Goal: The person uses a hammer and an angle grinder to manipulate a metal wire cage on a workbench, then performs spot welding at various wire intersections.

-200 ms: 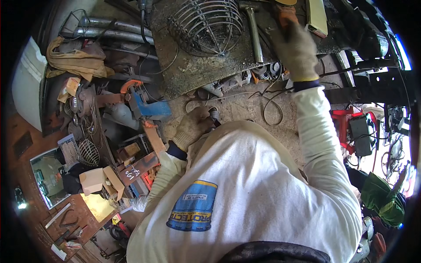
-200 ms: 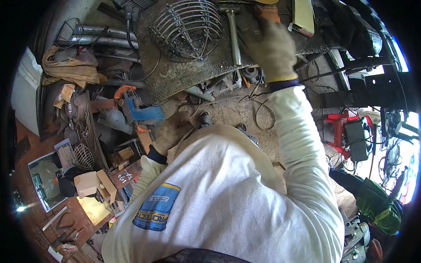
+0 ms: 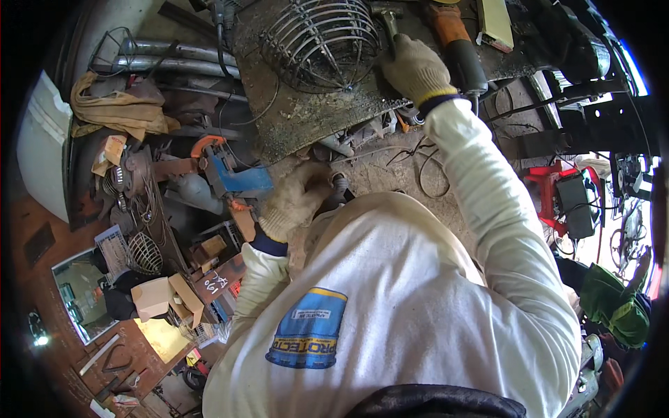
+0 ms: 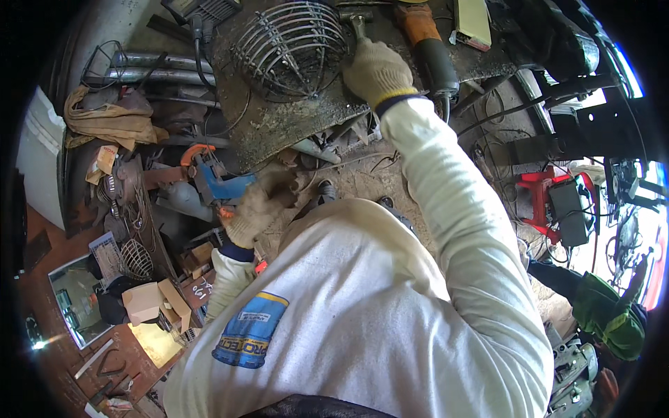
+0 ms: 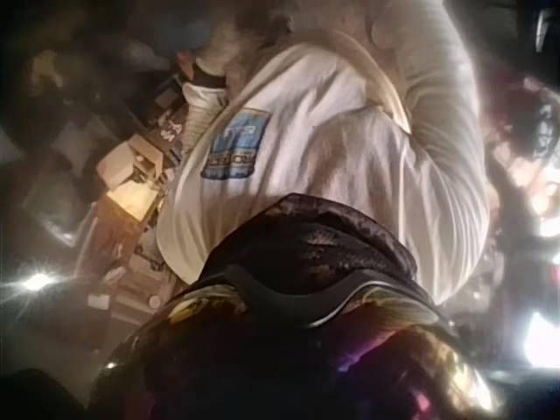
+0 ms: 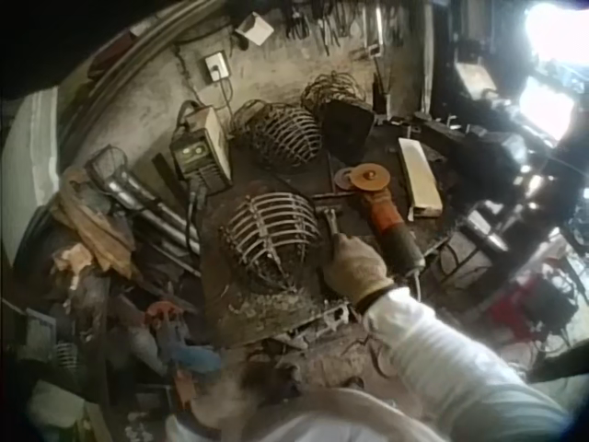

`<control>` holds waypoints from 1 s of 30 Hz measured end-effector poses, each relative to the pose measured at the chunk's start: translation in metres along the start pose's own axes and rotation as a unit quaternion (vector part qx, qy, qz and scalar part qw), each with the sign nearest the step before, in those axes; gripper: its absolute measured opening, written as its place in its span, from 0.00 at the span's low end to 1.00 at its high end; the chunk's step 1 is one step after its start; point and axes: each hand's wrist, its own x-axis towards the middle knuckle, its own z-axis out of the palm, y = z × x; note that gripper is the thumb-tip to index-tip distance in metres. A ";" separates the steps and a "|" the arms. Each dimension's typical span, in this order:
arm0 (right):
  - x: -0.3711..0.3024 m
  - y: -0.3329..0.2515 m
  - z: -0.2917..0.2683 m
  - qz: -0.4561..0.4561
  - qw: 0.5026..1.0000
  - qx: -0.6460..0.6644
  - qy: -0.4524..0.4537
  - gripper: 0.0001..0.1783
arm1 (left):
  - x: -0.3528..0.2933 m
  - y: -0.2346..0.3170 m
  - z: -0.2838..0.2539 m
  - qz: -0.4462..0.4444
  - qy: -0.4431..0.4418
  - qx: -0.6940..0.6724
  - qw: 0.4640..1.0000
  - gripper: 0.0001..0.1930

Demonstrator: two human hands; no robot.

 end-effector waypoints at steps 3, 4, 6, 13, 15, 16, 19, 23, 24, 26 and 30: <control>0.018 -0.004 0.009 0.033 0.999 -0.020 0.013 0.29 | 0.006 -0.005 -0.021 -0.042 0.018 -0.103 0.994 0.14; 0.021 -0.010 0.003 0.070 0.996 -0.030 -0.045 0.29 | 0.007 -0.005 -0.029 -0.024 0.047 -0.161 0.985 0.13; 0.029 -0.008 0.007 0.105 0.992 -0.049 -0.054 0.27 | 0.012 0.006 -0.055 0.051 0.094 -0.152 0.982 0.11; 0.020 0.007 0.002 0.059 0.992 0.084 -0.077 0.30 | 0.039 -0.028 -0.119 0.026 0.129 -0.286 0.949 0.07; 0.004 0.006 0.006 0.055 0.994 0.077 -0.048 0.32 | 0.059 -0.058 -0.130 0.079 0.126 -0.307 0.940 0.06; -0.015 -0.010 0.005 0.080 0.987 0.139 -0.011 0.31 | 0.065 -0.067 -0.137 0.110 0.161 -0.304 0.933 0.06; -0.075 -0.039 0.012 0.093 0.972 0.196 0.088 0.30 | 0.095 -0.079 -0.152 0.133 0.223 -0.297 0.919 0.07; -0.124 -0.070 0.029 0.039 0.887 0.434 0.152 0.24 | 0.177 -0.115 -0.161 0.211 0.246 -0.322 0.890 0.08; -0.132 -0.079 0.029 0.044 0.890 0.427 0.153 0.24 | 0.204 -0.124 -0.161 0.226 0.211 -0.417 0.855 0.08; -0.140 -0.092 0.030 0.092 0.835 0.542 -0.004 0.20 | 0.251 -0.138 -0.163 0.321 0.240 -0.331 0.855 0.10; -0.134 -0.117 0.040 -0.016 0.993 0.119 -0.020 0.19 | 0.299 -0.177 -0.149 0.381 0.353 0.234 0.822 0.16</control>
